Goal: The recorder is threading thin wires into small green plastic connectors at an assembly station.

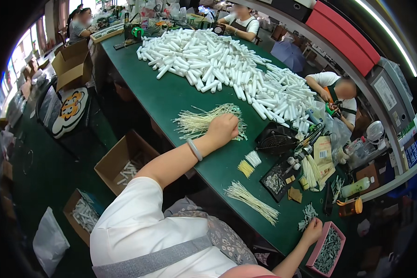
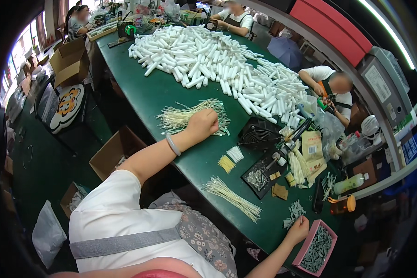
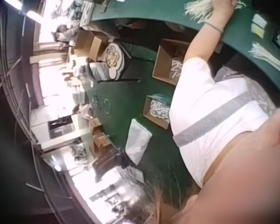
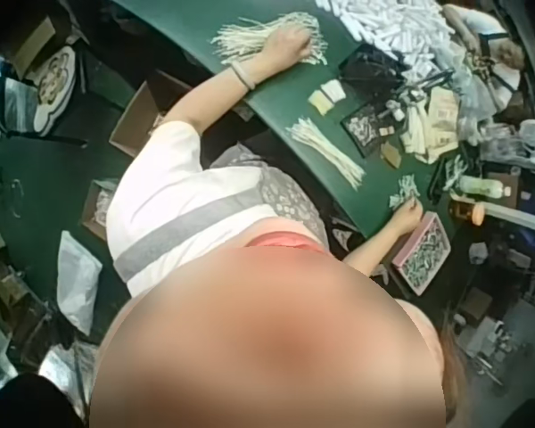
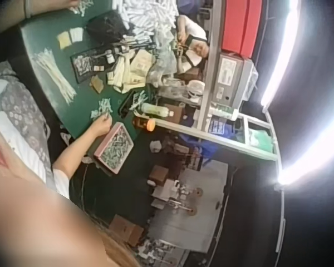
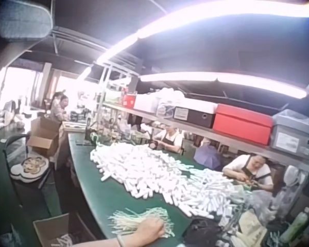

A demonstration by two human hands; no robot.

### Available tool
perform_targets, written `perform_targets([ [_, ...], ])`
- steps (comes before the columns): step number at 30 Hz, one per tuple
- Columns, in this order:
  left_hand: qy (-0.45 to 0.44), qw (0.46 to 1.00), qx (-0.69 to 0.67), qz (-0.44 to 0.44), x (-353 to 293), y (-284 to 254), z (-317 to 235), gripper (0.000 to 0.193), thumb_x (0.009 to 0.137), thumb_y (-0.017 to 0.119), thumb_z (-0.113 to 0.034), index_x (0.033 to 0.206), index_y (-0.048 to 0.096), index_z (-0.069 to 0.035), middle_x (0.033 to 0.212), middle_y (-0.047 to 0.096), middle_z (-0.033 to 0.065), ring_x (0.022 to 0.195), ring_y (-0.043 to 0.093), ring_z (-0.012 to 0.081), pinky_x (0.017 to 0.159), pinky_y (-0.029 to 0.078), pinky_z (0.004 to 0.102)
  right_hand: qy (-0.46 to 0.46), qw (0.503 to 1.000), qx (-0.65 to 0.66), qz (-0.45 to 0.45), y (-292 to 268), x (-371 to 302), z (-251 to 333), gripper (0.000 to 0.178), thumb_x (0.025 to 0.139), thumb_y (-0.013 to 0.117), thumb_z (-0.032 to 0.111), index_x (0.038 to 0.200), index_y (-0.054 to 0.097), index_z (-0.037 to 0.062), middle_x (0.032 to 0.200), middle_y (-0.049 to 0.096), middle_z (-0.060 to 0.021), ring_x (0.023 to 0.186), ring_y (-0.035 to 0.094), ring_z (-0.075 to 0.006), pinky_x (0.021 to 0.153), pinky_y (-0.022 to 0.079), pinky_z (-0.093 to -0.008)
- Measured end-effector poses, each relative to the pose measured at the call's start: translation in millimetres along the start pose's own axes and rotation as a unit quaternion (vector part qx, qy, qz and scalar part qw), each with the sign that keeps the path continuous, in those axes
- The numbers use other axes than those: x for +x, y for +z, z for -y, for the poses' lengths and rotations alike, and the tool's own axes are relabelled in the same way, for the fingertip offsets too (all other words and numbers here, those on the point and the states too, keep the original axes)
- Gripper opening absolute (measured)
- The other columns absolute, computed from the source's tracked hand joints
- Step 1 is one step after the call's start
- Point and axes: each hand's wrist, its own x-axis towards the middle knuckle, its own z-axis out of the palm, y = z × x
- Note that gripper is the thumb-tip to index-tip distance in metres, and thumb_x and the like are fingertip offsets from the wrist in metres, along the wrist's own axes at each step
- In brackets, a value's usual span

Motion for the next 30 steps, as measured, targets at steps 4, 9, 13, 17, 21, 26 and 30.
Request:
perform_targets([
  [4,-0.002,1.000,0.011,-0.026,1,-1,1,0.013,0.063,0.061,-0.008,0.066,0.049,-0.006,0.069,0.051,0.0085,0.065,0.054,0.0268,0.056,0.044,0.0371,0.014,0.999,0.042,-0.032,4,2,-7,0.017,0.085,0.056,0.015,0.091,0.059,-0.0002,0.075,0.062,-0.0128,0.067,0.060,-0.0257,0.060,0.047,-0.0339],
  [9,-0.029,0.999,0.021,-0.038,-1,-3,8,0.012,0.063,0.061,-0.009,0.065,0.050,-0.008,0.068,0.051,0.0085,0.064,0.054,0.0269,0.057,0.043,0.0379,0.046,0.992,0.118,-0.008,5,3,-7,0.017,0.088,0.052,0.014,0.095,0.056,-0.0013,0.074,0.060,-0.0098,0.065,0.058,-0.0198,0.060,0.046,-0.0296],
  [13,-0.079,0.995,0.047,-0.032,-6,8,11,0.010,0.065,0.061,-0.011,0.066,0.051,-0.007,0.069,0.053,0.0109,0.067,0.054,0.0300,0.057,0.044,0.0405,0.025,0.994,0.105,-0.028,12,7,-19,0.016,0.086,0.055,0.011,0.094,0.058,-0.0019,0.081,0.060,-0.0116,0.073,0.058,-0.0211,0.067,0.048,-0.0295],
  [17,-0.058,0.997,0.027,-0.048,-2,11,3,0.011,0.065,0.061,-0.010,0.065,0.050,-0.006,0.068,0.052,0.0107,0.067,0.055,0.0296,0.058,0.045,0.0407,0.026,0.999,0.038,-0.014,-1,7,-24,0.019,0.083,0.061,0.012,0.096,0.062,-0.0017,0.088,0.063,-0.0150,0.080,0.060,-0.0249,0.072,0.049,-0.0316],
  [21,-0.057,0.996,0.038,-0.053,-3,2,4,0.010,0.064,0.060,-0.010,0.065,0.051,-0.007,0.068,0.052,0.0086,0.066,0.055,0.0279,0.058,0.045,0.0393,-0.049,0.996,0.057,-0.046,-4,1,-6,0.018,0.082,0.060,0.010,0.096,0.065,-0.0003,0.086,0.065,-0.0168,0.073,0.061,-0.0270,0.068,0.050,-0.0328],
  [26,-0.042,0.995,0.059,-0.066,-2,5,3,0.011,0.064,0.061,-0.010,0.065,0.051,-0.007,0.068,0.051,0.0085,0.065,0.055,0.0272,0.057,0.045,0.0382,-0.040,0.990,0.130,-0.034,-1,4,-14,0.018,0.080,0.063,0.010,0.093,0.067,-0.0014,0.086,0.066,-0.0169,0.072,0.060,-0.0258,0.066,0.049,-0.0326],
  [30,-0.037,0.995,0.050,-0.073,3,7,8,0.012,0.066,0.061,-0.011,0.069,0.050,-0.007,0.068,0.051,0.0083,0.065,0.055,0.0272,0.057,0.044,0.0377,-0.068,0.994,0.080,-0.034,1,5,-16,0.018,0.080,0.064,0.011,0.093,0.067,-0.0015,0.086,0.066,-0.0165,0.071,0.060,-0.0255,0.066,0.049,-0.0322],
])
